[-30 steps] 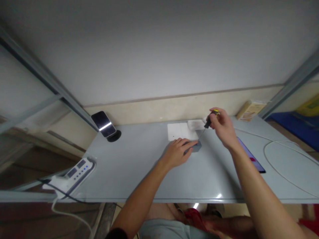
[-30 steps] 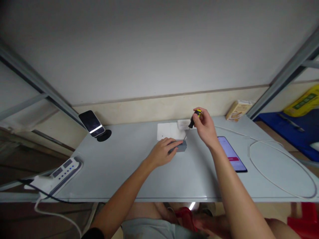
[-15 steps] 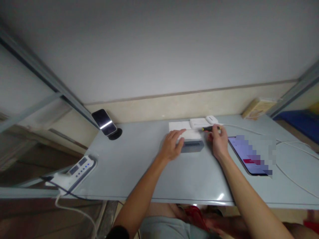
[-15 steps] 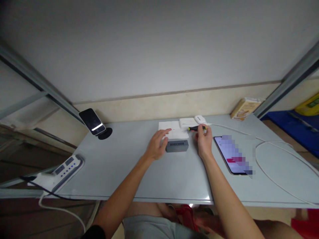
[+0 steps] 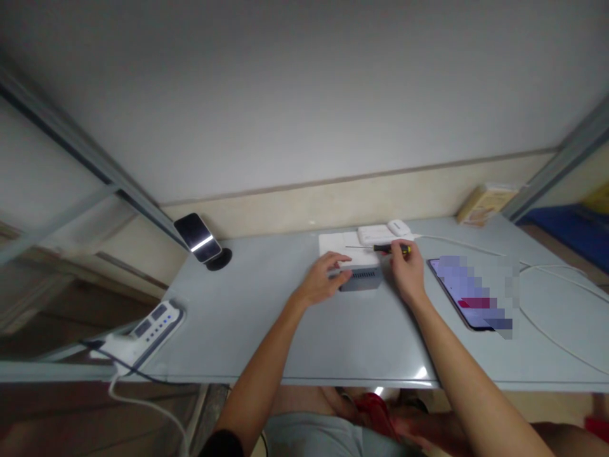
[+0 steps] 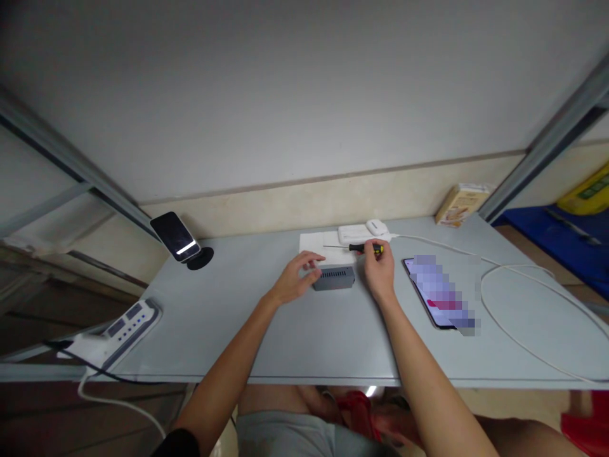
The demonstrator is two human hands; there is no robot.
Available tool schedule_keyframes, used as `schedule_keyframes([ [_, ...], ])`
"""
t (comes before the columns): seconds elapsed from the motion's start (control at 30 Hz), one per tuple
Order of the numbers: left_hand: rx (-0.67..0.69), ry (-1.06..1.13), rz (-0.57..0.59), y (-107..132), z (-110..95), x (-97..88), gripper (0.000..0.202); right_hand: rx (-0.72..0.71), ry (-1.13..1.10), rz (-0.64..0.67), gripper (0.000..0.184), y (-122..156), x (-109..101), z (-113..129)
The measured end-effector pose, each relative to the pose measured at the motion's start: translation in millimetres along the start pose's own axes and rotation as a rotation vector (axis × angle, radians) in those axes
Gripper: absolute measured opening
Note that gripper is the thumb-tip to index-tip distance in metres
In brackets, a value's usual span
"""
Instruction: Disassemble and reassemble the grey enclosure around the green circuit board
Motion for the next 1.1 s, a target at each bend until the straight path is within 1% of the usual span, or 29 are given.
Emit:
schedule_keyframes([
  [0.03,0.016,0.035,0.1,2,-9,8.6,0.035,0.013,-0.02,-0.022,0.043,-1,-2,-1],
  [0.07,0.021,0.034,0.142,4,-16,13.7,0.041,0.027,-0.04,-0.04,0.044,-2,-5,-3],
  [0.17,0.057,-0.091,0.176,13,-35,26.7,0.036,0.015,-0.063,-0.112,0.047,-4,-12,-2],
  [0.27,0.131,-0.201,0.216,22,-51,44.3,0.042,-0.062,-0.006,-0.206,0.04,-5,-22,7],
  [0.37,0.2,-0.253,0.26,28,-62,59.8,0.041,-0.078,0.048,-0.247,0.036,-5,-28,13],
  [0.43,0.236,-0.279,0.269,29,-66,64.0,0.038,-0.075,0.082,-0.264,0.033,-5,-30,15],
  [0.53,0.252,-0.325,0.237,26,-61,57.7,0.036,-0.088,0.119,-0.317,0.028,-4,-36,16],
  [0.67,0.208,-0.377,0.166,17,-44,33.8,0.036,-0.084,0.131,-0.394,0.025,-4,-44,14],
  [0.73,0.167,-0.373,0.149,13,-35,21.2,0.036,-0.088,0.107,-0.407,0.027,-6,-45,14],
  [0.8,0.152,-0.336,0.146,10,-31,11.5,0.034,-0.067,0.031,-0.403,0.032,-8,-44,12],
  [0.87,0.139,-0.27,0.127,8,-29,4.0,0.032,0.016,-0.102,-0.373,0.039,-11,-41,7],
  [0.97,0.091,-0.176,0.04,5,-26,-3.2,0.028,0.142,-0.324,-0.264,0.047,-12,-28,0],
  [1.03,0.06,-0.13,-0.032,4,-24,-4.0,0.026,0.163,-0.402,-0.169,0.048,-11,-18,2],
  [1.1,0.049,-0.085,-0.081,3,-22,-1.2,0.022,0.159,-0.416,-0.084,0.048,-8,-10,4],
])
Point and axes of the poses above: each hand's wrist, its own y-axis away from the middle knuckle, its own x-axis out of the palm, z = x × y, the point moved 7 cm from there along -y, towards the middle knuckle, and after that the axes turned 4 degrees about -y, right-handed, at the moved point
